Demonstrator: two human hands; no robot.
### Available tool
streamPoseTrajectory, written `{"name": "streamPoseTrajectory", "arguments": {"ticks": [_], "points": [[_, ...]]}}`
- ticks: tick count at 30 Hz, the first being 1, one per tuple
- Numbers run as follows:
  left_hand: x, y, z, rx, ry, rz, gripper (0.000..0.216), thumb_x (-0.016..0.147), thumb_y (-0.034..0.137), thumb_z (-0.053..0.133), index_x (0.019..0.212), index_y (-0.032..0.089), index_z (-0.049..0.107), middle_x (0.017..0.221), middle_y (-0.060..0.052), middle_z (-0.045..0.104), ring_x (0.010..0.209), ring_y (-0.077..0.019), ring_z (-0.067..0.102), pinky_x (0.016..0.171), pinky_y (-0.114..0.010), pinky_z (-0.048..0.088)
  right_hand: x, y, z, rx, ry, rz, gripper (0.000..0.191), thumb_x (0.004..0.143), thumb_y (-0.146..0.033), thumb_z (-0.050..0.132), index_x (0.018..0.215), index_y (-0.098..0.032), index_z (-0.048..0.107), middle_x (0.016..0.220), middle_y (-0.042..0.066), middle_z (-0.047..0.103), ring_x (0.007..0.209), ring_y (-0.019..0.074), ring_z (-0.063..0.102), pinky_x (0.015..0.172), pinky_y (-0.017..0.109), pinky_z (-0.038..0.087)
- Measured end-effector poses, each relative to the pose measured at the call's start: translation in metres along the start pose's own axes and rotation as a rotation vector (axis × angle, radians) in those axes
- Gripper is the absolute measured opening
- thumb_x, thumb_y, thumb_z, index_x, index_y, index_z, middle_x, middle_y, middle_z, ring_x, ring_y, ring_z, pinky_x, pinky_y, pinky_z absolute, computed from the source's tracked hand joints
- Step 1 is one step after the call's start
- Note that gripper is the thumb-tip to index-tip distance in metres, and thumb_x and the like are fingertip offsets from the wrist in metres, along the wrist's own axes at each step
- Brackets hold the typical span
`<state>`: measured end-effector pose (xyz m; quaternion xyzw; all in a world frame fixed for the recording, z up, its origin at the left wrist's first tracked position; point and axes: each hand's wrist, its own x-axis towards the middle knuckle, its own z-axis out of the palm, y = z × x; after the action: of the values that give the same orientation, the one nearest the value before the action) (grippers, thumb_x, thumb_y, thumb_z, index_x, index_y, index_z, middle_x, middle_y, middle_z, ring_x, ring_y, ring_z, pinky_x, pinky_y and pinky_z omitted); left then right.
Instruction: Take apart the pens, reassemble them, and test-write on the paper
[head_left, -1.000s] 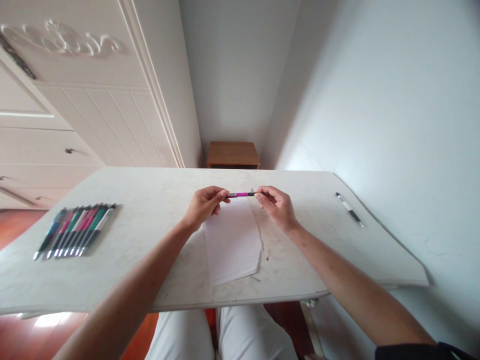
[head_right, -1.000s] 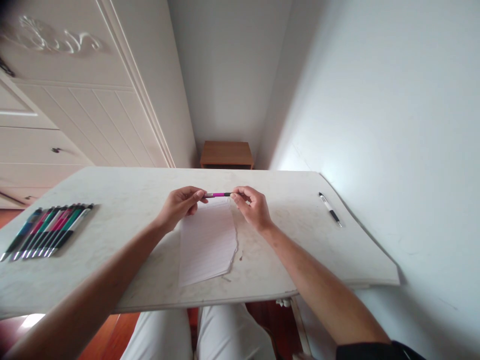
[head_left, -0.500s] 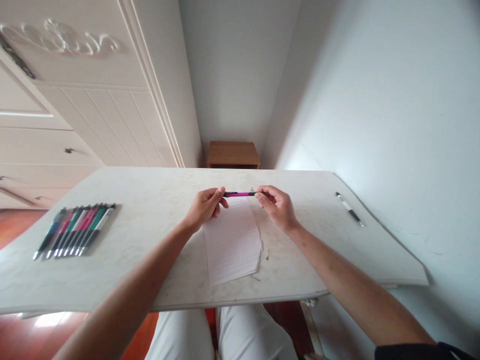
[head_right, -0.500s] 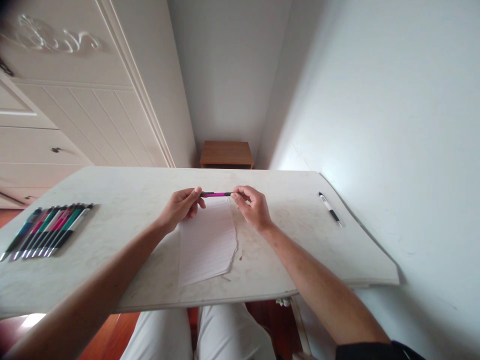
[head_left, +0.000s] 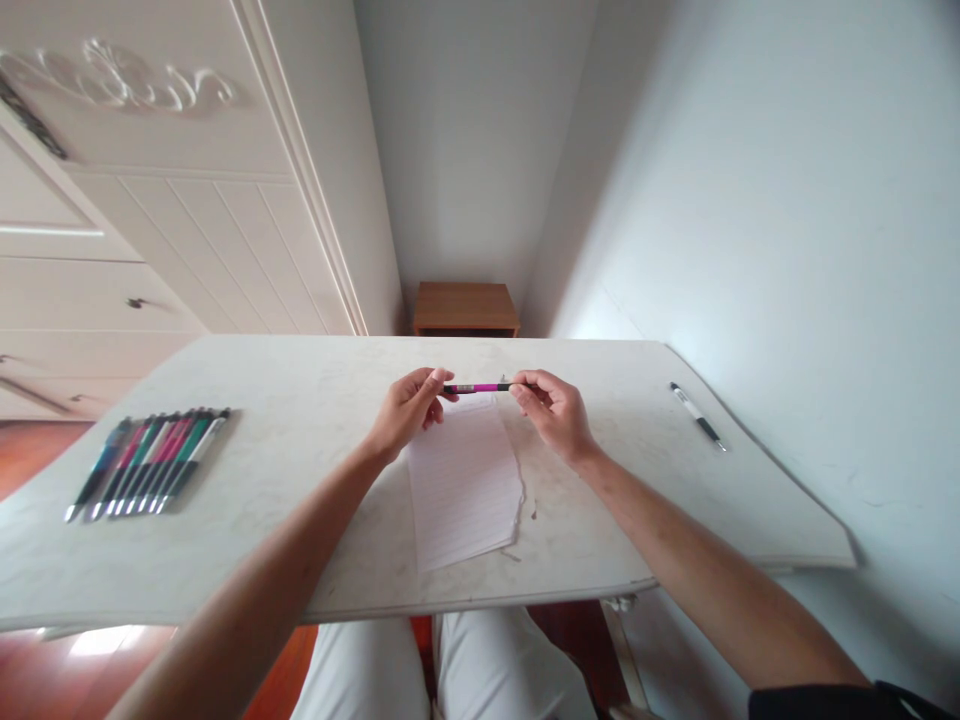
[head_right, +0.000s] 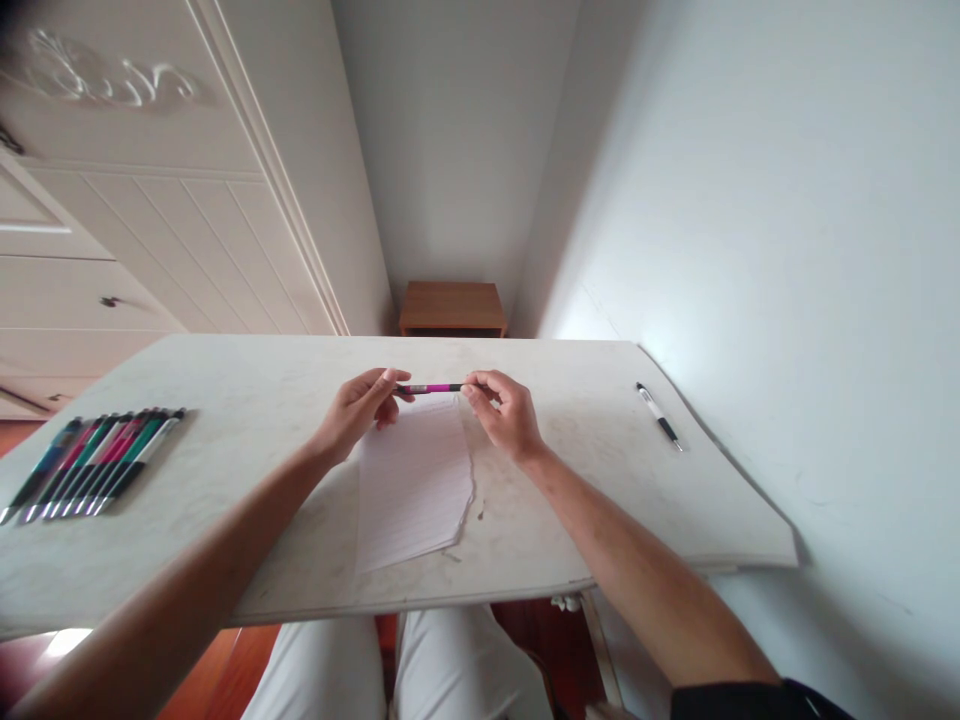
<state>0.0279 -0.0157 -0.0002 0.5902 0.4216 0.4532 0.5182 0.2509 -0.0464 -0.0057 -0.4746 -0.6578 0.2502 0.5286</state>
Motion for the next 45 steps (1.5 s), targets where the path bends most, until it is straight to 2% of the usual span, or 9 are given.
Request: {"name": "streamPoseTrajectory", "arguments": {"ticks": [4,8,12,14,19,24,33,40,45], "points": [[-0.001,0.0007,-0.0001,0.038,-0.08,-0.003,0.049,0.081,0.062,0.061,0.078,0.014,0.067,0.064,-0.006,0.066,0.047,-0.0093,0.045,0.044,-0.023,0.031,-0.0013,-0.0014,0.0001,-0.008,-0.011,-0.013,0.023,0.087,-0.04,0.06,0.088,-0.018,0.067,0.077,0.003,0.065,0.063,0.0142,0.06,0.057,0.025,0.049],[-0.0011,0.0011,-0.0009,-0.025,-0.043,0.049,0.037,0.073,0.046,0.076,0.09,0.014,0.069,0.075,-0.005,0.069,0.053,-0.0089,0.046,0.05,-0.023,0.036,-0.0012,-0.0007,0.0001,-0.012,-0.014,-0.011,0.023,0.087,-0.041,0.061,0.088,-0.018,0.067,0.076,0.004,0.065,0.065,0.015,0.06,0.058,0.026,0.049],[-0.0005,0.0017,-0.0009,-0.047,-0.008,0.087,0.044,0.064,0.037,0.085,0.097,0.015,0.068,0.092,-0.006,0.071,0.067,-0.0116,0.057,0.059,-0.024,0.044,-0.0009,0.0001,-0.0005,-0.008,0.006,0.0,0.024,0.087,-0.041,0.061,0.089,-0.018,0.067,0.078,0.003,0.066,0.064,0.0145,0.06,0.058,0.026,0.049],[-0.0005,0.0028,-0.0005,-0.06,-0.003,0.069,0.046,0.068,0.042,0.082,0.103,0.015,0.066,0.098,-0.008,0.071,0.068,-0.0119,0.058,0.057,-0.023,0.044,-0.001,0.0,-0.0008,-0.009,0.006,-0.001,0.023,0.087,-0.04,0.061,0.09,-0.018,0.067,0.079,0.004,0.066,0.064,0.0142,0.06,0.058,0.025,0.049],[-0.0016,0.0052,0.0003,-0.039,-0.047,-0.03,0.052,0.082,0.063,0.06,0.085,0.012,0.068,0.065,-0.006,0.067,0.047,-0.0093,0.046,0.044,-0.022,0.032,-0.0017,0.0007,-0.0004,-0.012,-0.029,-0.031,0.022,0.089,-0.039,0.06,0.089,-0.018,0.066,0.08,0.004,0.065,0.066,0.0141,0.059,0.059,0.025,0.049],[-0.0018,0.006,0.0002,-0.023,-0.092,0.006,0.046,0.078,0.058,0.068,0.075,0.012,0.067,0.066,-0.006,0.068,0.049,-0.008,0.043,0.045,-0.022,0.031,-0.0016,0.0039,0.0,-0.018,-0.033,-0.069,0.02,0.089,-0.037,0.06,0.089,-0.017,0.066,0.079,0.004,0.064,0.068,0.014,0.059,0.06,0.025,0.049],[0.0,0.0059,-0.002,0.025,0.032,0.051,0.043,0.067,0.052,0.079,0.082,0.013,0.071,0.061,-0.001,0.062,0.057,-0.0113,0.052,0.056,-0.024,0.042,-0.0015,0.0034,0.0012,-0.024,-0.015,-0.107,0.017,0.09,-0.034,0.059,0.089,-0.018,0.066,0.081,0.004,0.064,0.07,0.0148,0.061,0.06,0.025,0.05],[-0.0014,0.0039,-0.0047,0.004,-0.141,-0.181,0.057,0.077,0.068,0.062,0.075,0.011,0.067,0.058,-0.003,0.059,0.043,-0.007,0.043,0.039,-0.019,0.026,-0.002,0.0052,-0.0006,-0.018,0.008,-0.114,0.018,0.09,-0.035,0.06,0.09,-0.018,0.066,0.082,0.004,0.065,0.071,0.0152,0.062,0.062,0.026,0.051],[-0.0019,0.0068,-0.0058,-0.099,-0.204,-0.172,0.05,0.073,0.062,0.07,0.074,0.012,0.065,0.058,-0.001,0.057,0.042,-0.0051,0.039,0.038,-0.019,0.023,-0.002,0.0045,-0.0006,-0.011,0.006,-0.105,0.017,0.089,-0.035,0.06,0.09,-0.018,0.066,0.083,0.003,0.065,0.065,0.0137,0.061,0.06,0.026,0.051]]}}
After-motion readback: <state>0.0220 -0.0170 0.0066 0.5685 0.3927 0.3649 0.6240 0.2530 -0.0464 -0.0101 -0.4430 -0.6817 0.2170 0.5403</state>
